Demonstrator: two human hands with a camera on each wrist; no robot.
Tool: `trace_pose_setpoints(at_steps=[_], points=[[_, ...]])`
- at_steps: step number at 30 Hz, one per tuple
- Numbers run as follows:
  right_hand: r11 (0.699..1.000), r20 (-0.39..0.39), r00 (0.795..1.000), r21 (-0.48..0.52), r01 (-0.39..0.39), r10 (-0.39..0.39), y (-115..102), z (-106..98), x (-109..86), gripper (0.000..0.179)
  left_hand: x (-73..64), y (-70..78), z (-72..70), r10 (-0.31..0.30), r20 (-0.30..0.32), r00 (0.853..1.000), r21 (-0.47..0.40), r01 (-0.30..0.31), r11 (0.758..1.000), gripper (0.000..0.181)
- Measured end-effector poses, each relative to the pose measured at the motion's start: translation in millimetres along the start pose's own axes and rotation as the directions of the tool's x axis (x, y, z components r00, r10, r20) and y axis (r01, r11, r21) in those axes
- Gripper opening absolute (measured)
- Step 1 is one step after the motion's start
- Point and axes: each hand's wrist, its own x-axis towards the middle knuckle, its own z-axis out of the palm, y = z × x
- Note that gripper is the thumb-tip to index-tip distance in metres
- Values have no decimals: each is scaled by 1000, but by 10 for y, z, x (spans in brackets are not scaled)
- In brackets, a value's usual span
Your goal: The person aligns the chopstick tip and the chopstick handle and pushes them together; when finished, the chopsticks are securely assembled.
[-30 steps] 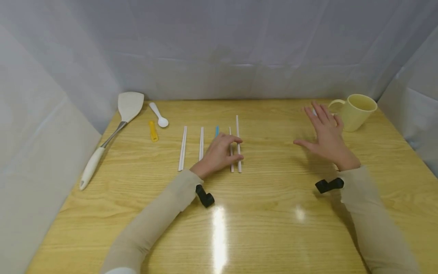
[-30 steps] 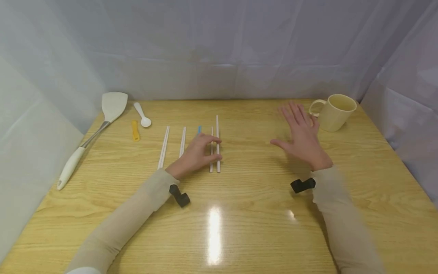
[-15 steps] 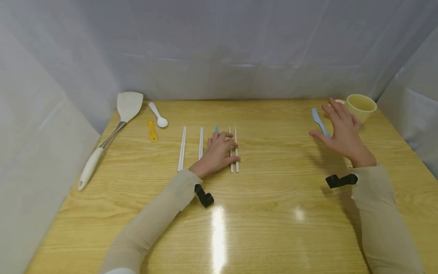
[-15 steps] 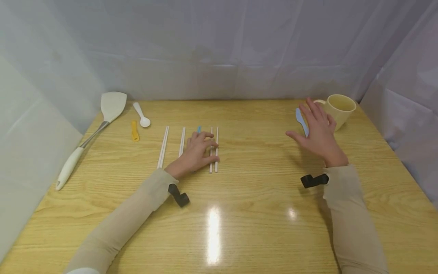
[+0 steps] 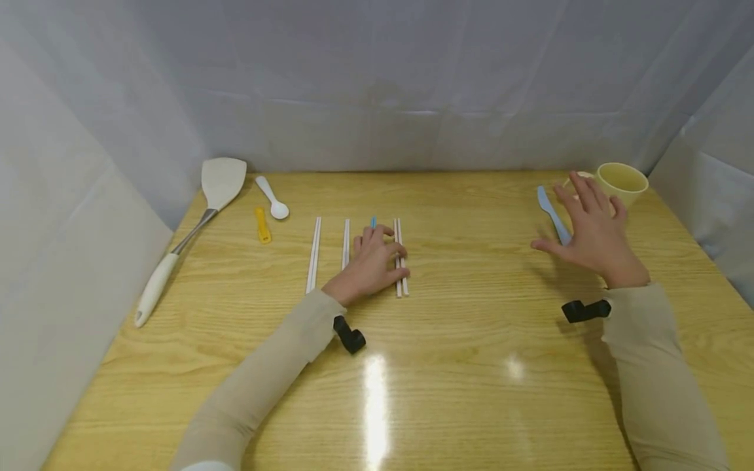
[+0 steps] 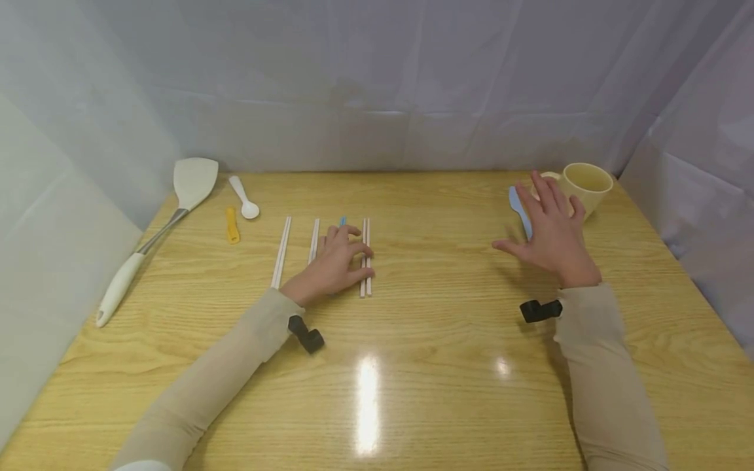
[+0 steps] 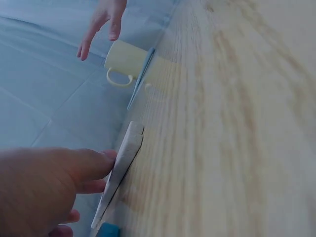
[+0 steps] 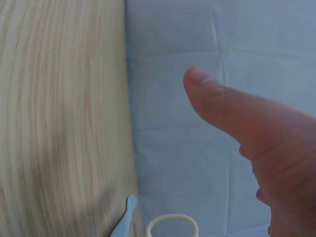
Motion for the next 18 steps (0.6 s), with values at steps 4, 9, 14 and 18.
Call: trace_pose_setpoints(at_steps=[4, 9, 14, 18], points=[[998, 27, 1000, -69, -8, 10, 1, 14, -1, 102, -7, -5, -17, 6, 21, 1000, 6, -6, 1000, 35], [997, -22, 999, -76, 21, -23, 2, 62, -19, 102, -12, -10, -28, 11, 36, 999, 6, -11, 1000, 34], [995, -94, 993, -77, 70, -77, 17, 126, -35, 101, -17, -16, -24, 14, 59, 998, 14, -15, 1000, 34], [997, -7, 1000, -73, 16, -16, 29, 115, -38, 98, -10, -20, -17, 12, 65, 998, 15, -13, 1000, 37]])
